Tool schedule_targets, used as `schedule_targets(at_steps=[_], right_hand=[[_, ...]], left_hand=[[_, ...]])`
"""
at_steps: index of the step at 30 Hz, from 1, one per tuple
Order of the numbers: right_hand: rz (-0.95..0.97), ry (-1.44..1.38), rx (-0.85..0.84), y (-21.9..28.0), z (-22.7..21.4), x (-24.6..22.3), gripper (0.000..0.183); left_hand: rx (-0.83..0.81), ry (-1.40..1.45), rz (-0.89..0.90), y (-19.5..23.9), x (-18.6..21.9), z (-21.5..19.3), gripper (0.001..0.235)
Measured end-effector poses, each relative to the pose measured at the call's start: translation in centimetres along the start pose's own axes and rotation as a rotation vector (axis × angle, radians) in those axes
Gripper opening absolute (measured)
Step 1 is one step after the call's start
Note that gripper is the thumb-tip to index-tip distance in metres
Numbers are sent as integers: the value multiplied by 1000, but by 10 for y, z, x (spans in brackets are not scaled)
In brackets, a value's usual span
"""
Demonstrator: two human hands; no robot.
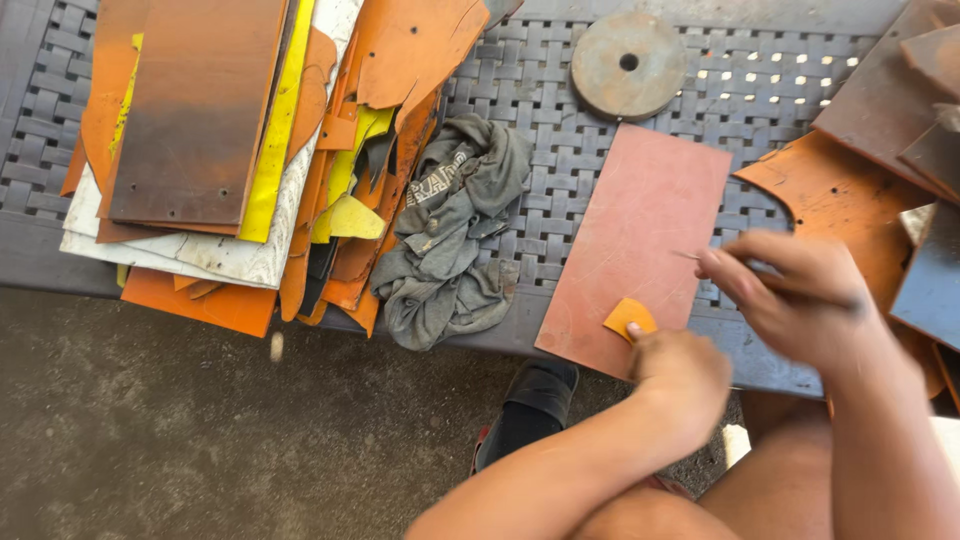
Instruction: The person uses a small knife to cut a small orange leather piece from a larger sheet on a woven plastic table. They wipe the sheet with a cloth, then continue cutting around the template shape.
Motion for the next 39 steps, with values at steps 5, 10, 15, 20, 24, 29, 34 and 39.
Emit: schedule_targets(at_steps=[5, 10, 15, 20, 24, 29, 34, 39], right_hand=[[140, -109, 264, 102, 18, 43, 14], [16, 4, 363, 141, 58, 21, 31], [-105, 107, 268, 129, 80, 9, 49], [-127, 199, 166, 121, 86, 8, 32], [-180, 138, 222, 127, 77, 6, 23], [-187, -35, 441, 144, 59, -5, 25], [-236, -153, 403, 152, 80, -4, 31], [4, -427, 567, 179, 81, 65, 18]], left_hand=[[100, -79, -83, 33, -63, 11, 16], [144, -92, -162, 43, -144, -15, 29], [500, -88, -183, 50, -209, -71, 36], [669, 110, -266, 75, -206, -81, 43], [7, 359, -499, 82, -194, 0, 69], [-196, 1392, -351, 80, -135, 72, 56], [77, 2010, -273, 69, -125, 92, 43], [562, 2187, -87, 112, -182, 31, 26]])
Point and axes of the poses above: each hand's wrist, its own y-axis away from the middle knuckle, its own z-axis out of the palm, x = y × z, the point moved 9 cm from there along -y, towards the middle knuckle, and after that the axes turned 4 degrees about -z, right-handed, at the moved point
